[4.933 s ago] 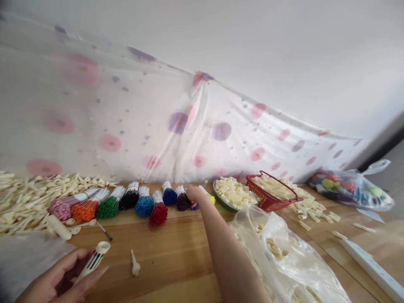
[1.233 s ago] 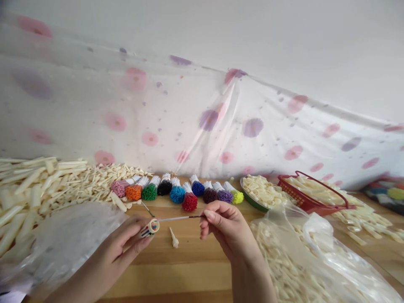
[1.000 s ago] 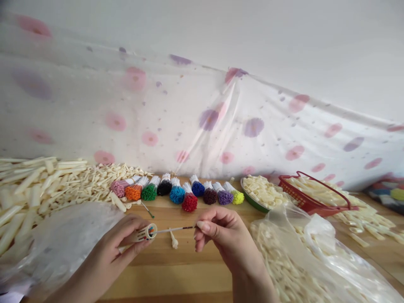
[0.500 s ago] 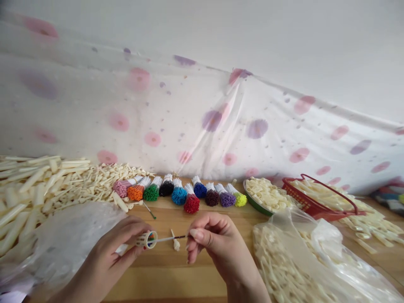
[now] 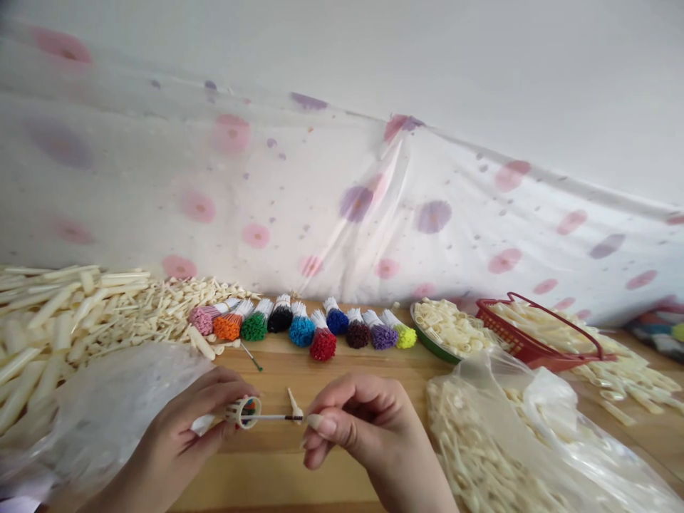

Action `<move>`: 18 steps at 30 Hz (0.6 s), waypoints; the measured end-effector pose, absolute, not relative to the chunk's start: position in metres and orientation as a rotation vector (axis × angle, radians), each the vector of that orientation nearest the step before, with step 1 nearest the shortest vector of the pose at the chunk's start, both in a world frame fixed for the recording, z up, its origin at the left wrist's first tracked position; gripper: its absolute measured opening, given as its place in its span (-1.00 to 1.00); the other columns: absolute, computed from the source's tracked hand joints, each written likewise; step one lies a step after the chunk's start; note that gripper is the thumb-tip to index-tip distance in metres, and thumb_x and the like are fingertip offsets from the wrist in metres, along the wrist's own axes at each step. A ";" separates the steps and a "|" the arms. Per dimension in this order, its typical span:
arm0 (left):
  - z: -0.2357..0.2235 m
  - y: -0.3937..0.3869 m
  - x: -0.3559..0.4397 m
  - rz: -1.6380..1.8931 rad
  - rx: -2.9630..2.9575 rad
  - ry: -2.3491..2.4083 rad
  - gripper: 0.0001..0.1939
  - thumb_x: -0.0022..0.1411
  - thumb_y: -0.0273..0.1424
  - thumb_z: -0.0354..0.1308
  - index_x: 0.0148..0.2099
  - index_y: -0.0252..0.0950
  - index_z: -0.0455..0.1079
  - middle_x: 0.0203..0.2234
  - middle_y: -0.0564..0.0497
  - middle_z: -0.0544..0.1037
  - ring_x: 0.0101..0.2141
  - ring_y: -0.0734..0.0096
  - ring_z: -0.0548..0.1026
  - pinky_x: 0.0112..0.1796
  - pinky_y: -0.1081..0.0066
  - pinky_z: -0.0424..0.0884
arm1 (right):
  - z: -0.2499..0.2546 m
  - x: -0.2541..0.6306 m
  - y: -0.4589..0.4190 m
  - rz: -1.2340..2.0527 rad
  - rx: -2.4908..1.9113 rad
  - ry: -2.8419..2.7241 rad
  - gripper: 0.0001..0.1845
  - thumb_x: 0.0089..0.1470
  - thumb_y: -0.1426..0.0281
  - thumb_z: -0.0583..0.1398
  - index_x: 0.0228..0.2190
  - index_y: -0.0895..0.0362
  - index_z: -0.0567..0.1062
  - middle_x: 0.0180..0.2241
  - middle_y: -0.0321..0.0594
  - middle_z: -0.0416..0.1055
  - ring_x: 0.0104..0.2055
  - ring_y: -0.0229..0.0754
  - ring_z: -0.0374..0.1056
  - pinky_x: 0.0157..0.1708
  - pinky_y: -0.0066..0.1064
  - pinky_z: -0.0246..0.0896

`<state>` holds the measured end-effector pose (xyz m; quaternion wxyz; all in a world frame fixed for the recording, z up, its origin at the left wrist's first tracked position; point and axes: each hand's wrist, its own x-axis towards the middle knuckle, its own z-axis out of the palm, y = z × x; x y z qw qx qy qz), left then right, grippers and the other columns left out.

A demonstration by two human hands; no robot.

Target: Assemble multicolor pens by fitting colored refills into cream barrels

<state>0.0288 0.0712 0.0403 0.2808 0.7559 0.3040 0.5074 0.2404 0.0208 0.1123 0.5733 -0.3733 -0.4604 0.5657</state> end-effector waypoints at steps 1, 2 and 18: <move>0.041 0.071 0.029 1.358 2.017 0.809 -0.66 0.09 -0.62 0.12 -0.19 -0.08 0.46 -0.32 0.04 0.50 -0.30 0.41 0.52 -0.26 0.53 0.45 | 0.112 0.240 0.021 1.327 -0.874 -1.081 -0.86 -0.20 0.36 0.40 -0.60 0.13 0.57 -0.65 -0.27 0.51 -0.65 -0.31 0.41 -0.60 -0.56 0.35; 0.042 0.071 0.029 1.359 2.011 0.806 -0.66 0.09 -0.62 0.12 -0.19 -0.08 0.46 -0.33 0.04 0.50 -0.31 0.42 0.52 -0.27 0.54 0.45 | 0.112 0.239 0.020 1.322 -0.879 -1.082 -0.86 -0.20 0.37 0.40 -0.60 0.14 0.57 -0.65 -0.26 0.51 -0.65 -0.31 0.41 -0.60 -0.56 0.35; 0.042 0.075 0.032 1.294 1.922 0.863 -0.73 0.05 -0.59 0.18 -0.24 -0.13 0.52 -0.37 0.04 0.53 -0.34 0.43 0.54 -0.26 0.57 0.46 | 0.100 0.243 0.031 1.289 -0.828 -1.125 -0.90 -0.17 0.38 0.38 -0.57 0.13 0.58 -0.63 -0.25 0.52 -0.65 -0.30 0.42 -0.60 -0.54 0.38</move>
